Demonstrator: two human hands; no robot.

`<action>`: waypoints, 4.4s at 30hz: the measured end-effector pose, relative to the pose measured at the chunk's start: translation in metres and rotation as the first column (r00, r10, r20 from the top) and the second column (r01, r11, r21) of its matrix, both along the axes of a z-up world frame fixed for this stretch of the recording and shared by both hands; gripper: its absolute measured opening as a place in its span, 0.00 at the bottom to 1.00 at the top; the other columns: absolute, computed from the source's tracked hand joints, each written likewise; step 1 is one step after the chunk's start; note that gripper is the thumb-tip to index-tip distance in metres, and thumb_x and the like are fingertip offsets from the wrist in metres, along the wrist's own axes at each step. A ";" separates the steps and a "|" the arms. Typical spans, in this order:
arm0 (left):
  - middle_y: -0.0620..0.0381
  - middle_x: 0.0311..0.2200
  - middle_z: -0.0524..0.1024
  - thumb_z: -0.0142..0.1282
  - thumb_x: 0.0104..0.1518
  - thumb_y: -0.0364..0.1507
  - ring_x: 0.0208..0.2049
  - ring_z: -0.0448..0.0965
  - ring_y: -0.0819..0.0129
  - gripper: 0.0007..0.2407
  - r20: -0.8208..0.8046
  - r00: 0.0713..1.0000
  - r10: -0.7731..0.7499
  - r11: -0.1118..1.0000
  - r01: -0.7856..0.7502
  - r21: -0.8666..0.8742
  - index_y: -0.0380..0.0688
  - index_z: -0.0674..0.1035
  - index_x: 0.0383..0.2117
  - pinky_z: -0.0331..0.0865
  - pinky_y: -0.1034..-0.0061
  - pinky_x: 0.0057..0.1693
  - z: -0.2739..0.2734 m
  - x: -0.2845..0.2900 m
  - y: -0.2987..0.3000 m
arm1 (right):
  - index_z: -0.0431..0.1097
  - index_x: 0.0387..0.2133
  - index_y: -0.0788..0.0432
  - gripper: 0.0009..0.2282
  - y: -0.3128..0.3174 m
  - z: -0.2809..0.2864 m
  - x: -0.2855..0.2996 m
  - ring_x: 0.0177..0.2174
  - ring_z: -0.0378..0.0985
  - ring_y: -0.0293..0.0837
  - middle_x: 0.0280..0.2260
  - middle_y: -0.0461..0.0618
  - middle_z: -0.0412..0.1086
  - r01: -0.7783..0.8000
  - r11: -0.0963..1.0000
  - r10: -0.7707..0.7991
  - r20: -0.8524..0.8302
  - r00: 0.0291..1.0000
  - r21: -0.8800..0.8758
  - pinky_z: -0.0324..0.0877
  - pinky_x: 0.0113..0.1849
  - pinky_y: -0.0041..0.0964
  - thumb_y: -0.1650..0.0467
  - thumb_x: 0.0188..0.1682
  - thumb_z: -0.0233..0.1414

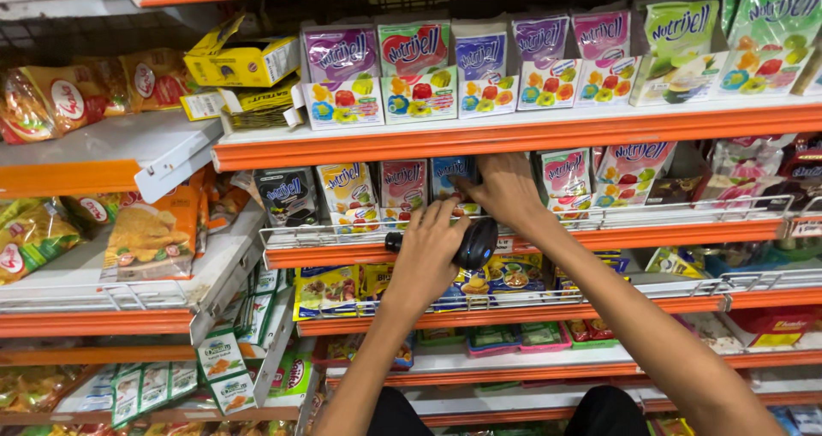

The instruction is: The person uses a handheld scanner to scan individual packets of food items, moving them from a shelf into a box and sometimes holding them in their lap to scan.

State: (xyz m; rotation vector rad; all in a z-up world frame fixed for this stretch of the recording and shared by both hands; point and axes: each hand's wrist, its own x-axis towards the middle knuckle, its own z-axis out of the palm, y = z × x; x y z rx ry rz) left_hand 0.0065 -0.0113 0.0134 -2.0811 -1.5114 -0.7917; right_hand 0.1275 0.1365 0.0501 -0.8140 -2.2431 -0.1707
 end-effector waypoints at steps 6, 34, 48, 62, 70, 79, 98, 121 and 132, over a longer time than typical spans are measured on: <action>0.39 0.54 0.71 0.64 0.34 0.22 0.58 0.68 0.42 0.25 0.329 0.939 -0.101 0.984 0.045 0.174 0.31 0.78 0.46 0.59 0.51 0.63 -0.039 0.056 -0.030 | 0.52 0.68 0.58 0.26 -0.049 -0.022 0.093 0.68 0.47 0.60 0.67 0.66 0.49 -0.331 0.921 0.309 -0.132 0.942 -0.208 0.48 0.64 0.53 0.65 0.57 0.49; 0.46 0.49 0.78 0.62 0.49 0.20 0.55 0.76 0.50 0.17 0.737 0.468 -0.487 0.203 0.882 -0.426 0.34 0.78 0.47 0.62 0.60 0.65 -0.273 0.396 -0.046 | 0.67 0.56 0.65 0.26 -0.216 -0.314 0.554 0.45 0.76 0.60 0.46 0.66 0.73 0.474 0.071 -0.555 0.360 0.750 -0.878 0.70 0.46 0.52 0.55 0.55 0.49; 0.47 0.47 0.78 0.60 0.50 0.22 0.54 0.77 0.51 0.15 0.837 0.406 -0.366 0.225 0.912 -0.344 0.35 0.77 0.44 0.57 0.54 0.71 -0.304 0.390 -0.055 | 0.75 0.39 0.62 0.15 -0.133 -0.619 0.550 0.36 0.83 0.54 0.40 0.59 0.74 0.796 0.258 -0.219 0.769 0.600 -0.548 0.78 0.33 0.47 0.67 0.41 0.63; 0.52 0.43 0.81 0.64 0.55 0.24 0.45 0.82 0.68 0.12 0.849 0.120 0.514 0.336 0.883 -0.328 0.34 0.79 0.44 0.77 0.70 0.50 -0.268 0.363 -0.070 | 0.76 0.38 0.66 0.09 -0.241 -0.249 0.481 0.44 0.81 0.53 0.43 0.56 0.77 0.491 0.581 -0.739 -0.167 0.653 -0.649 0.75 0.45 0.43 0.78 0.43 0.61; 0.56 0.39 0.76 0.68 0.60 0.23 0.42 0.76 0.73 0.09 0.863 -0.122 0.491 0.652 0.708 -0.270 0.36 0.76 0.36 0.72 0.75 0.51 -0.265 0.303 -0.092 | 0.78 0.33 0.65 0.12 -0.285 -0.264 0.347 0.45 0.81 0.56 0.37 0.55 0.77 0.476 0.792 -0.591 -0.284 0.755 -0.382 0.76 0.51 0.48 0.77 0.35 0.68; 0.63 0.34 0.77 0.67 0.52 0.26 0.33 0.76 0.78 0.10 0.836 0.168 0.522 0.804 0.228 -0.549 0.43 0.78 0.37 0.72 0.80 0.43 -0.255 0.182 -0.135 | 0.70 0.47 0.63 0.23 -0.307 -0.266 0.275 0.45 0.80 0.49 0.57 0.60 0.62 0.118 0.842 -0.347 -0.361 0.866 -0.527 0.77 0.48 0.43 0.73 0.38 0.70; 0.63 0.32 0.78 0.65 0.55 0.19 0.36 0.79 0.74 0.08 0.786 -0.453 0.420 0.859 0.478 -0.183 0.42 0.76 0.32 0.74 0.77 0.44 -0.263 0.177 -0.135 | 0.68 0.50 0.65 0.12 -0.265 -0.268 0.272 0.43 0.78 0.46 0.52 0.59 0.69 -0.145 0.747 -0.239 -0.466 0.852 -0.648 0.74 0.48 0.39 0.75 0.54 0.53; 0.58 0.27 0.76 0.66 0.55 0.21 0.28 0.74 0.67 0.05 0.840 -0.006 0.542 0.764 0.421 -0.490 0.39 0.79 0.29 0.69 0.73 0.38 -0.255 0.163 -0.112 | 0.58 0.65 0.64 0.27 -0.222 -0.301 0.248 0.29 0.74 0.36 0.37 0.52 0.75 -0.556 0.080 -0.599 -0.486 0.637 -0.827 0.71 0.32 0.32 0.79 0.50 0.55; 0.47 0.32 0.73 0.60 0.45 0.21 0.35 0.77 0.44 0.10 0.676 0.713 0.187 0.603 0.460 -0.651 0.36 0.73 0.33 0.69 0.59 0.40 -0.214 0.128 -0.118 | 0.63 0.56 0.67 0.15 -0.206 -0.304 0.260 0.38 0.76 0.34 0.41 0.50 0.74 -0.222 0.403 -0.437 -0.400 0.806 -0.888 0.73 0.38 0.29 0.77 0.58 0.55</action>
